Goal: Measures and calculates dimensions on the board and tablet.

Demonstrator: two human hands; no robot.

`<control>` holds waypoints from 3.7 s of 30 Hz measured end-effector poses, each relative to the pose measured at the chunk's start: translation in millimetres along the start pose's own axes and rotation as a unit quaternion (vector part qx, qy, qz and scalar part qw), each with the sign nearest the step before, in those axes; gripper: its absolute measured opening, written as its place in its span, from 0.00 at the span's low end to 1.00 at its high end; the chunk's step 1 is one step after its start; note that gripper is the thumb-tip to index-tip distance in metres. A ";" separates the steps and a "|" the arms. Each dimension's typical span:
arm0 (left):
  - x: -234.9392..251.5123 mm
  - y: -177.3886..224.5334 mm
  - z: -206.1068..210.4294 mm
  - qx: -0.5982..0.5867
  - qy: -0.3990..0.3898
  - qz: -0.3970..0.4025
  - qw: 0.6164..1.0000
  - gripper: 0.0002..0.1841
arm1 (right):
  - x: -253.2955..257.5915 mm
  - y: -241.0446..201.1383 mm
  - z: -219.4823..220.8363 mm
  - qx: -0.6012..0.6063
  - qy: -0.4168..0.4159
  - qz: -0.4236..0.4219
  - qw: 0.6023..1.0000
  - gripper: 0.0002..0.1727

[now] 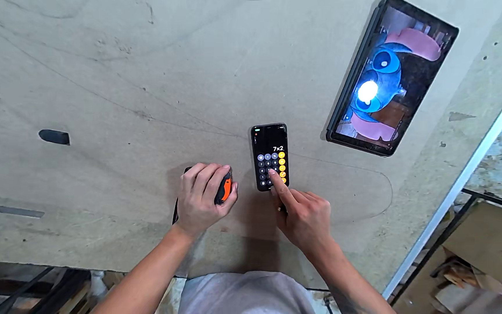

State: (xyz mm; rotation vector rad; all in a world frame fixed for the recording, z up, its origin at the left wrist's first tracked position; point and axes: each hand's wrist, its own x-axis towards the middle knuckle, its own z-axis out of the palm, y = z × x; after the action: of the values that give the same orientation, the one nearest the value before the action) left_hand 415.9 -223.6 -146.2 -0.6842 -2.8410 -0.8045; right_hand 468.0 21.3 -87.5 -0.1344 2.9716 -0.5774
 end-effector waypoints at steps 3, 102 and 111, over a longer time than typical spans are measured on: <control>0.3 0.5 -0.2 0.000 0.000 -0.001 1.000 0.30 | 4.3 0.6 1.4 -0.019 -0.036 0.019 0.999 0.30; -59.1 114.5 -25.7 0.151 -0.328 -0.195 0.912 0.19 | -151.9 127.3 13.4 0.346 0.026 -0.084 0.934 0.07; -66.4 101.2 -22.8 0.142 -0.321 -0.178 0.919 0.21 | -152.9 126.8 16.6 0.336 0.030 -0.099 0.936 0.07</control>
State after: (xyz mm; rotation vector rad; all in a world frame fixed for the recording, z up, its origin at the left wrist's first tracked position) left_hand 520.4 -184.8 -93.8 -0.4509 -3.6455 -0.1833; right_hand 613.2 148.8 -136.6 -0.3541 2.6383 -1.5955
